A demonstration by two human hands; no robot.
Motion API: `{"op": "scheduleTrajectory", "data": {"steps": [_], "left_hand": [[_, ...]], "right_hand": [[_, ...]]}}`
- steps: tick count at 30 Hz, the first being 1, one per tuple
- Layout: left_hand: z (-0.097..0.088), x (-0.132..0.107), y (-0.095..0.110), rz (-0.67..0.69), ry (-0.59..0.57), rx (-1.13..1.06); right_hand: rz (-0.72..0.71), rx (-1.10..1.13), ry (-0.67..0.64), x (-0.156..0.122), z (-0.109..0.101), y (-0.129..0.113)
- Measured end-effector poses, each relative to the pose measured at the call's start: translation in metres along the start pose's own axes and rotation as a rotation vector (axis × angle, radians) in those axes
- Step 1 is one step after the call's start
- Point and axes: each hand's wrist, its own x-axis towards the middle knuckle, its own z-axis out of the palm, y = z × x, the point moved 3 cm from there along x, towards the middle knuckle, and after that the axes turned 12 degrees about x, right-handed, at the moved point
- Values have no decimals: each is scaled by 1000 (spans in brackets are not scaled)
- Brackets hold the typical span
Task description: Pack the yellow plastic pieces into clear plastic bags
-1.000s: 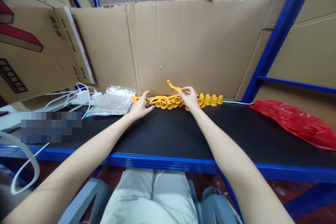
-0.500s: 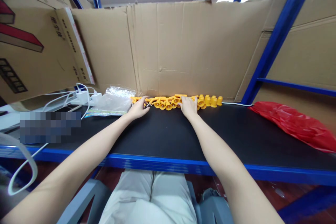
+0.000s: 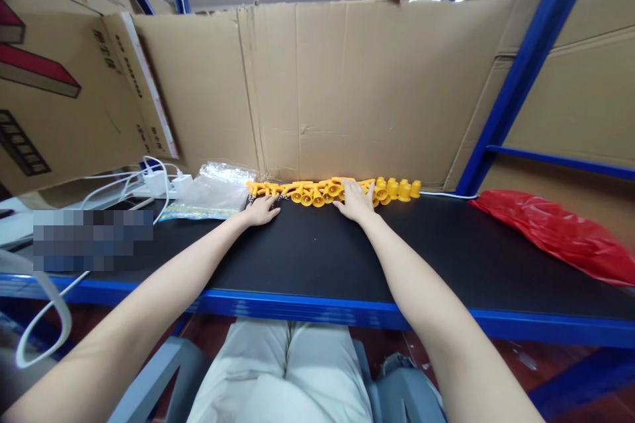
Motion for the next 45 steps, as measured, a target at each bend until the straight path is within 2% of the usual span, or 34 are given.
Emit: {"op": "scheduleTrajectory", "data": {"steps": [3,8,13,15,18,20,22,24,26,30,32,35,38,45], "left_hand": [[3,1,0,-3,-68,-8],[0,1,-2,-30,-33,6],[-3,-1,-1,-85,-21,38],[-7,-3,1,-108,15,46],[-14,-7,7,-100,136,62],[-17,-7,12,-27,219,88],[-17,-4,18,93,243,125],[-16,4,22,200,200,153],[-15,14,25,230,124,165],[-18,36,25,96,-10,122],[-18,44,27,95,-37,112],[-13,52,30,108,-25,176],[-9,58,31,65,39,232],[-7,67,27,25,96,221]], "right_hand": [[25,46,-20,2,-5,2],[108,132,33,6,-14,12],[236,184,64,9,-8,31],[225,187,50,10,-4,35],[214,203,41,11,-4,35],[243,221,56,11,-6,34],[281,241,105,11,-9,34],[313,254,186,10,-13,36],[325,252,231,8,-13,40],[214,239,122,7,-5,50],[155,252,104,8,-2,53],[159,292,127,9,1,54],[178,333,120,10,3,49],[170,384,134,12,4,45]]}}
